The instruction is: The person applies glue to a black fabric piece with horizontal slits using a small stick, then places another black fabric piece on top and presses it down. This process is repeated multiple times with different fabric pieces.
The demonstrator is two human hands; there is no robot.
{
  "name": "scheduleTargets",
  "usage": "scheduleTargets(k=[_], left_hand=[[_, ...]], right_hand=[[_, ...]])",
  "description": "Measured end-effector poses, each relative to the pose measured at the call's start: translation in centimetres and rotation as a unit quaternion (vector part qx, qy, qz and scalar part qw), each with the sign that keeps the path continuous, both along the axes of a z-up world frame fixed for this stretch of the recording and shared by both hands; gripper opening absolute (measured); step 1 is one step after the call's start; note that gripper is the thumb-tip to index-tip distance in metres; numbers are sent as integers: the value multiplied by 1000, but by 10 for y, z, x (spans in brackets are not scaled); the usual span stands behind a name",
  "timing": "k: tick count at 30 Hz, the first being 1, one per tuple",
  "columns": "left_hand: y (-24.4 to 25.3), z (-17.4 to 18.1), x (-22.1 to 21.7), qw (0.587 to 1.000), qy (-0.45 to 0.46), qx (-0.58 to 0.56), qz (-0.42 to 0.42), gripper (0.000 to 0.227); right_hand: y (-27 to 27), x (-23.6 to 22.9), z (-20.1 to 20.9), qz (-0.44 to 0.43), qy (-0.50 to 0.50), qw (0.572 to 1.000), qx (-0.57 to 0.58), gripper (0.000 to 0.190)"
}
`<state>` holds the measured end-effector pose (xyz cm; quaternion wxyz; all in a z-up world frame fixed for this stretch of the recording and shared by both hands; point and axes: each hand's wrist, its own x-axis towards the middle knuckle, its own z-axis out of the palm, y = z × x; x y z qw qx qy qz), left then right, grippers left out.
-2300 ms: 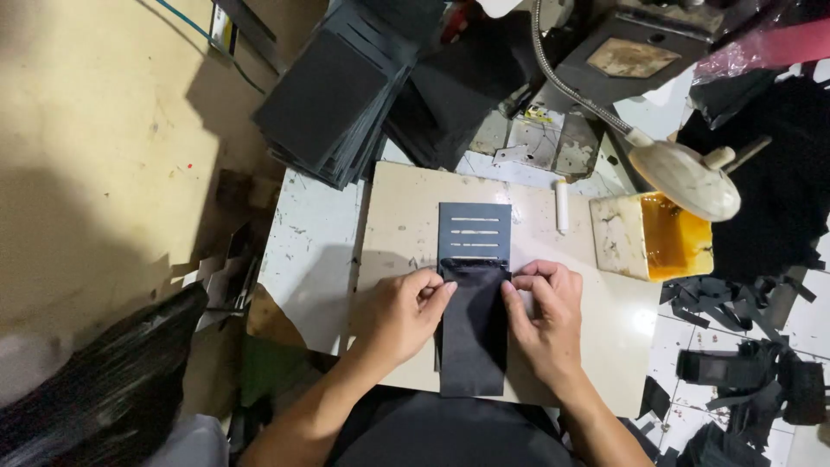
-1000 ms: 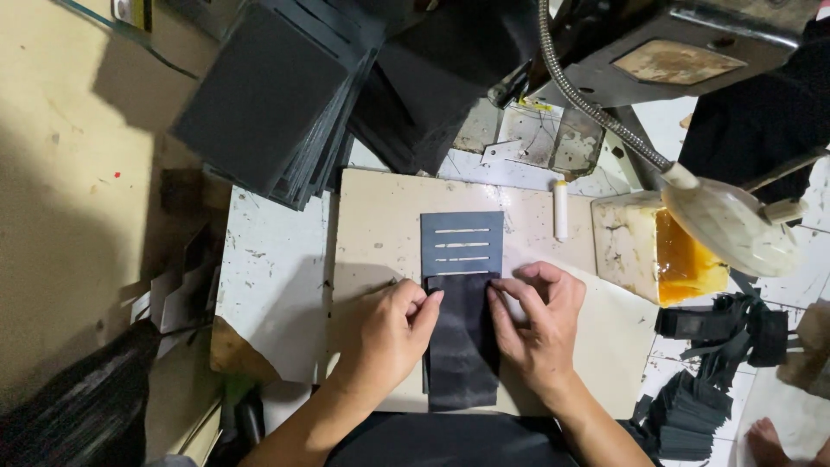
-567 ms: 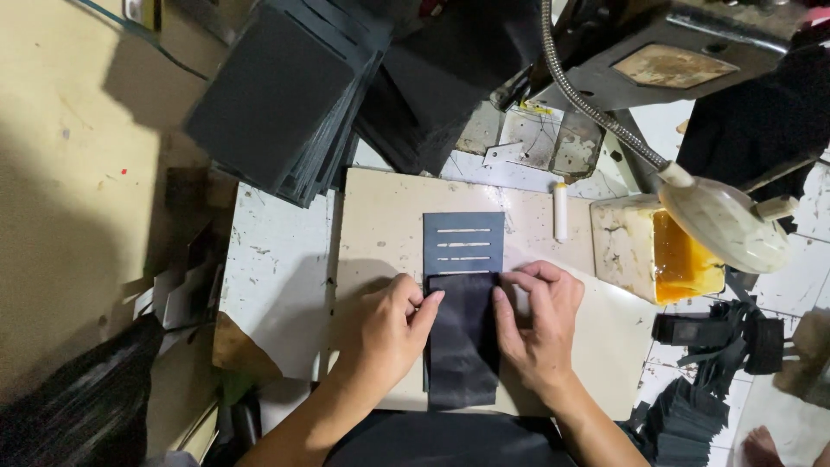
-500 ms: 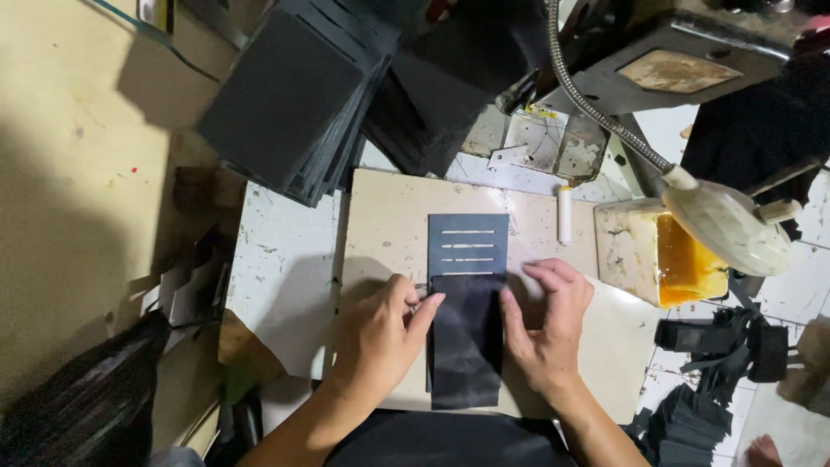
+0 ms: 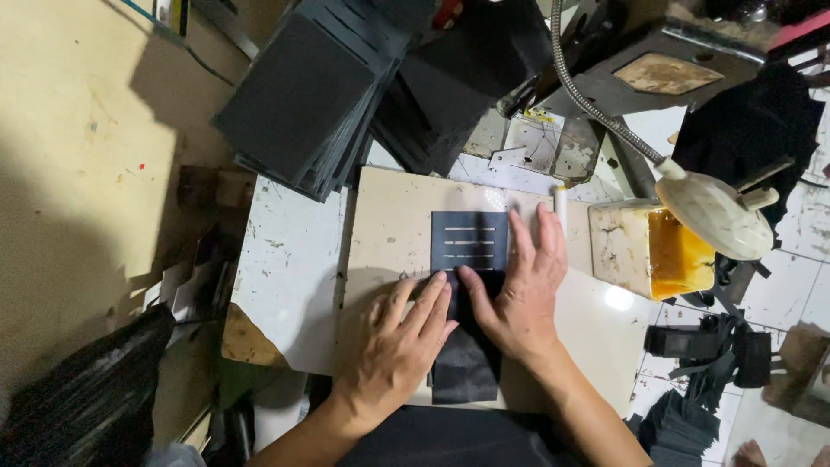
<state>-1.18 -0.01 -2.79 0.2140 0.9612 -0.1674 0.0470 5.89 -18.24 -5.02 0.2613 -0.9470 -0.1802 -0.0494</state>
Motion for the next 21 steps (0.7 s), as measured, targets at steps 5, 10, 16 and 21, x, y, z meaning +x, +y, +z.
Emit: scheduleTargets(k=[5, 10, 16, 21], left_hand=[[-3, 7, 4, 999, -24, -20, 7, 46], [-26, -14, 1, 998, 16, -42, -38, 47], [5, -21, 1, 998, 2, -53, 16, 43], [20, -26, 14, 989, -18, -144, 17, 39]], right_hand=[[-26, -1, 10, -52, 4, 999, 12, 81], [-18, -5, 1, -38, -21, 999, 20, 81], [-42, 1, 1, -32, -12, 998, 45, 76], [-34, 4, -22, 1, -86, 994, 65, 91]])
